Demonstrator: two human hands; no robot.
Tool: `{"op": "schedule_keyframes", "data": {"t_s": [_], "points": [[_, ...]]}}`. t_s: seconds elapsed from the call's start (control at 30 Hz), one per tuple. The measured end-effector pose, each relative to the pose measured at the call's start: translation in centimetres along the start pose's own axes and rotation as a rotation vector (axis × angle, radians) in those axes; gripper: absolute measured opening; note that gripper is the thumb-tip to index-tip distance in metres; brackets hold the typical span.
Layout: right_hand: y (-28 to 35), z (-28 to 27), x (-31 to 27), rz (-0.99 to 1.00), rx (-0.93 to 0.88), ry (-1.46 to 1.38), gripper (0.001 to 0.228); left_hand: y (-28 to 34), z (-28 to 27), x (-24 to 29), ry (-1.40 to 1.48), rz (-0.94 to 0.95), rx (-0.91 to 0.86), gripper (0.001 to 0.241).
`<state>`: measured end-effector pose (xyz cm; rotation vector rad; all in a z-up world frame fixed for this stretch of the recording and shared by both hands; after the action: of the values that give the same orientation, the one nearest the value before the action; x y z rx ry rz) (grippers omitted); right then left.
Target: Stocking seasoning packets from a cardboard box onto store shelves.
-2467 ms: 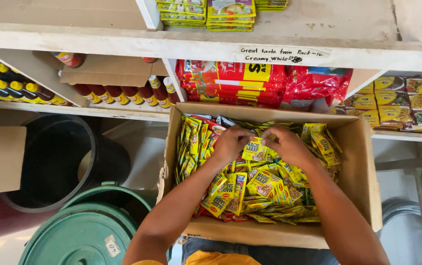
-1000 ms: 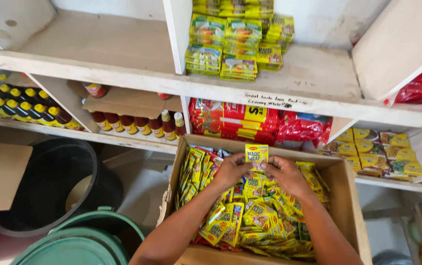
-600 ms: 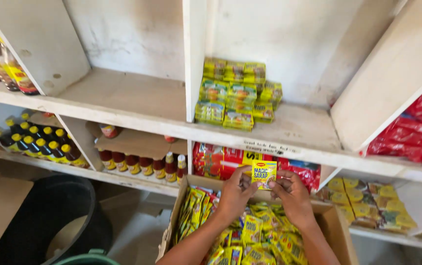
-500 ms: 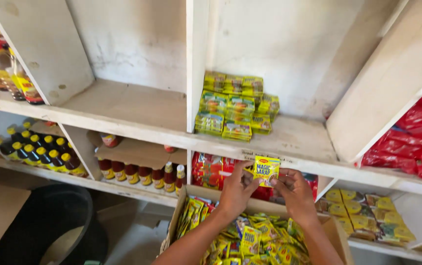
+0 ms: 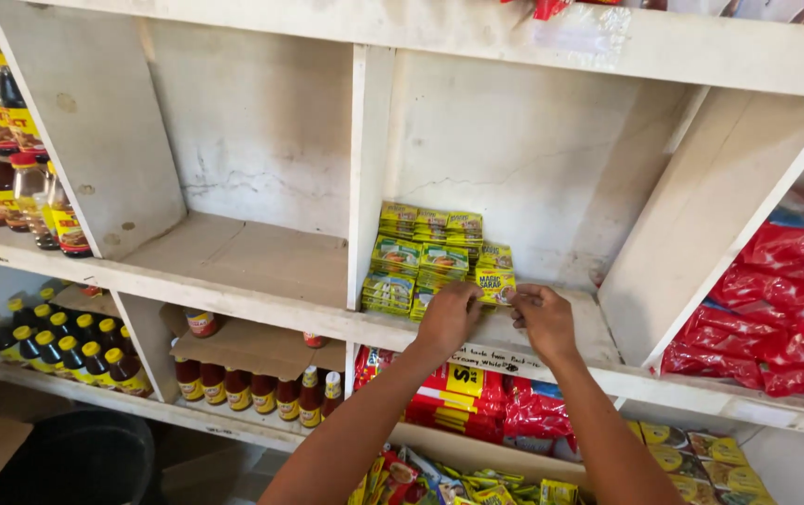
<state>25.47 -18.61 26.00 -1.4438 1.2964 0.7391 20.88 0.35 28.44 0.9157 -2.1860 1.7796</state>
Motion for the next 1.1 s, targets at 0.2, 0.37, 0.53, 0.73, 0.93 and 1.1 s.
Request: {"op": "schedule_keyframes", "data": {"t_s": [0.2, 0.37, 0.53, 0.73, 0.93, 1.1], "points": [[-2.7, 1.1, 2.3, 0.031, -0.006, -0.005, 0.032, 0.0, 0.9, -2.3, -0.198, -0.234, -0.036, 0.005], [-3.2, 1.8, 2.9, 0.038, -0.028, 0.031, 0.033, 0.3, 0.9, -2.4, -0.264, -0.229, 0.001, 0.007], [-2.7, 1.7, 1.4, 0.049, -0.004, 0.197, 0.029, 0.1, 1.6, -4.1, -0.362, -0.394, -0.121, 0.013], [-2.8, 2.1, 1.2, -0.013, -0.013, 0.307, 0.026, 0.1, 1.6, -4.1, -0.400, -0.414, -0.141, 0.014], [-3.5, 2.4, 2.1, -0.050, -0.009, 0.481, 0.026, 0.0, 1.3, -3.7, -0.475, -0.394, -0.132, 0.014], [-2.4, 2.7, 0.4, -0.124, -0.014, 0.579, 0.034, 0.0, 1.4, -3.9, -0.506, -0.417, -0.162, 0.016]]}}
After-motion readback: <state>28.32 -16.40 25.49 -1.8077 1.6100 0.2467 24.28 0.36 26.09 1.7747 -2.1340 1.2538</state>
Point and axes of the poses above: each hand's wrist, its own y-axis away from the middle knuckle, its own z-axis out of the palm, x = y × z, the point moved 9 cm from there along -y, towards the middle knuckle, and after that the axes turned 10 degrees about y, right-handed, at the moved point
